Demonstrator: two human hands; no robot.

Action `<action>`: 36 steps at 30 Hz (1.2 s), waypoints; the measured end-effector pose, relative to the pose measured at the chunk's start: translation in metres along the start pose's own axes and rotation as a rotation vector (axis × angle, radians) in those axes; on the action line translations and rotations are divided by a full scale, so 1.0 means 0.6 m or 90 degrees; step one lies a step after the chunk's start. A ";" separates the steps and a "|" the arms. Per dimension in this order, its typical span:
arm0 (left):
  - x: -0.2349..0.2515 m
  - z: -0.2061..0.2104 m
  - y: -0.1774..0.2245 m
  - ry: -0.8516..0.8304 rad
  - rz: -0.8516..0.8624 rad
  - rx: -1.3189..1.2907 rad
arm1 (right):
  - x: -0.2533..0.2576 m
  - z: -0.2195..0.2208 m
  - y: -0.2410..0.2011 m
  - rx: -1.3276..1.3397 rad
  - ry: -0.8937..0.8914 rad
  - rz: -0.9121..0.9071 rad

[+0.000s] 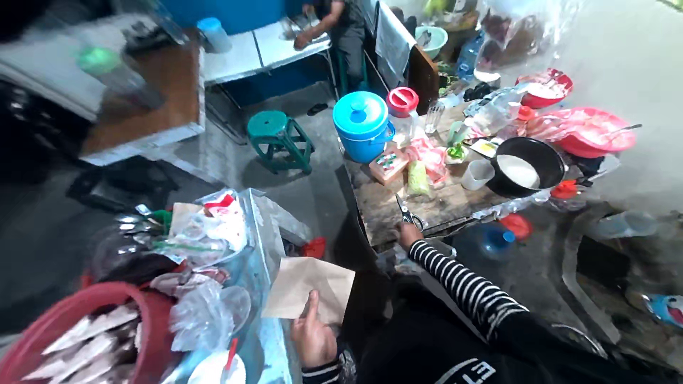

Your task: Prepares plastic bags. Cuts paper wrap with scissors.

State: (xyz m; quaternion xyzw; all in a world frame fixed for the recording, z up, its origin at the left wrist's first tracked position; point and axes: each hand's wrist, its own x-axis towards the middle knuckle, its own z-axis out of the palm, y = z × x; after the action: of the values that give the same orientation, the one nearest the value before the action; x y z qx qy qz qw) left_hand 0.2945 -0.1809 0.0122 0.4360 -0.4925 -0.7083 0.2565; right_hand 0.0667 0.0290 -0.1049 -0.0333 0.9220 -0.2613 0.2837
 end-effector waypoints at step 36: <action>0.033 0.077 0.083 0.041 -0.150 -0.338 | -0.191 -0.137 -0.115 0.620 -0.866 -0.374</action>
State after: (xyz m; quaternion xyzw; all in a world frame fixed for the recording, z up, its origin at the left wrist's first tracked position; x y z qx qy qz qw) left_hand 0.2412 -0.1938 0.0569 0.4301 -0.2271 -0.8231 0.2931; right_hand 0.1121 0.0315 0.0455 -0.2925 0.2944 -0.6104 0.6746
